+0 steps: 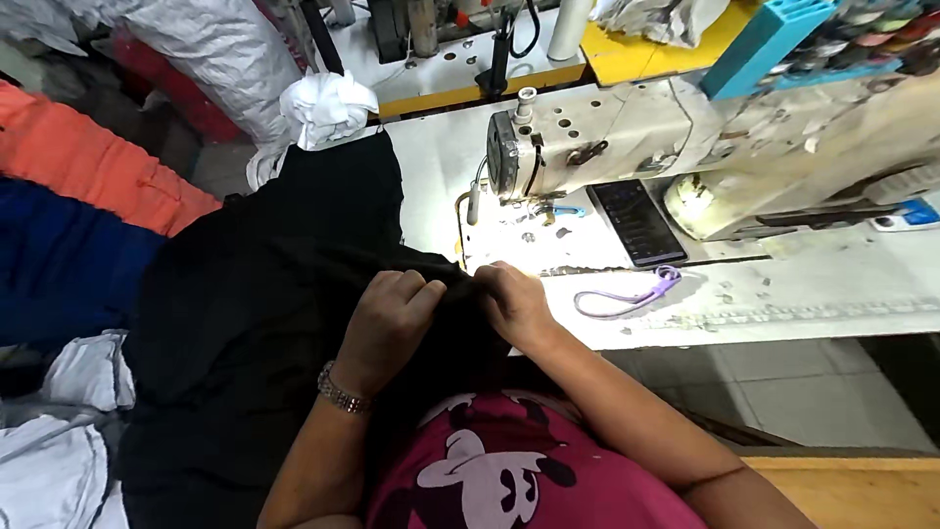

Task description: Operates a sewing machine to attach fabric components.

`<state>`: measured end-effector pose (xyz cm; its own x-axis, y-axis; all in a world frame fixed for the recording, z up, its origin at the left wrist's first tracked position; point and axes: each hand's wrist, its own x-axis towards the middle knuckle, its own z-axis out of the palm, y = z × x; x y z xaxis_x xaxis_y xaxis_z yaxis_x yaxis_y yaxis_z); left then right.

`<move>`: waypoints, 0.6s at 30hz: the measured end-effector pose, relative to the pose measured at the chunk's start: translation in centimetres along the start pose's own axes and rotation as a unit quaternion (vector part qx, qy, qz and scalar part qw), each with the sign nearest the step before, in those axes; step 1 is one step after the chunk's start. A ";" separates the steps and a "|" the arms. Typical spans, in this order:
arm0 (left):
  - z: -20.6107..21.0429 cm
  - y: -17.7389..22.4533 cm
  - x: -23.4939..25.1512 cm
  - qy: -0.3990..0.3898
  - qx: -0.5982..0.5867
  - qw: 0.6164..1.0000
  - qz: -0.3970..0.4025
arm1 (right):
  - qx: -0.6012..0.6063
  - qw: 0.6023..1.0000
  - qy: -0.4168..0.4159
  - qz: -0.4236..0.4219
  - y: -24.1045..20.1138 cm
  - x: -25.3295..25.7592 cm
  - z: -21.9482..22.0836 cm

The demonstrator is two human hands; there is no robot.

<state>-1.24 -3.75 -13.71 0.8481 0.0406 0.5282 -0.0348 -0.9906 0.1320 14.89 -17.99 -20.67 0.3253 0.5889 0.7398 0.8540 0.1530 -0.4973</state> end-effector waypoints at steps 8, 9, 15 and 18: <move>0.1 0.7 -0.1 -0.009 -0.011 1.000 -0.009 | -0.036 0.999 0.021 -0.021 0.3 0.0 0.7; 0.1 0.8 0.0 -0.013 -0.011 1.000 -0.016 | -0.039 0.999 0.024 -0.021 0.3 0.0 0.8; 1.1 0.2 0.9 -0.054 -0.002 0.996 -0.071 | -0.051 0.998 0.039 -0.025 0.2 0.3 1.0; 1.9 -0.4 1.9 -0.093 -0.065 0.990 -0.087 | -0.046 0.998 0.042 -0.017 0.3 0.2 0.8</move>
<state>1.42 -3.50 -14.33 0.9292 0.1725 0.3268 0.0630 -0.9453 0.3200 14.89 -17.19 -20.98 0.3256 0.5161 0.7922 0.8973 0.0954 -0.4309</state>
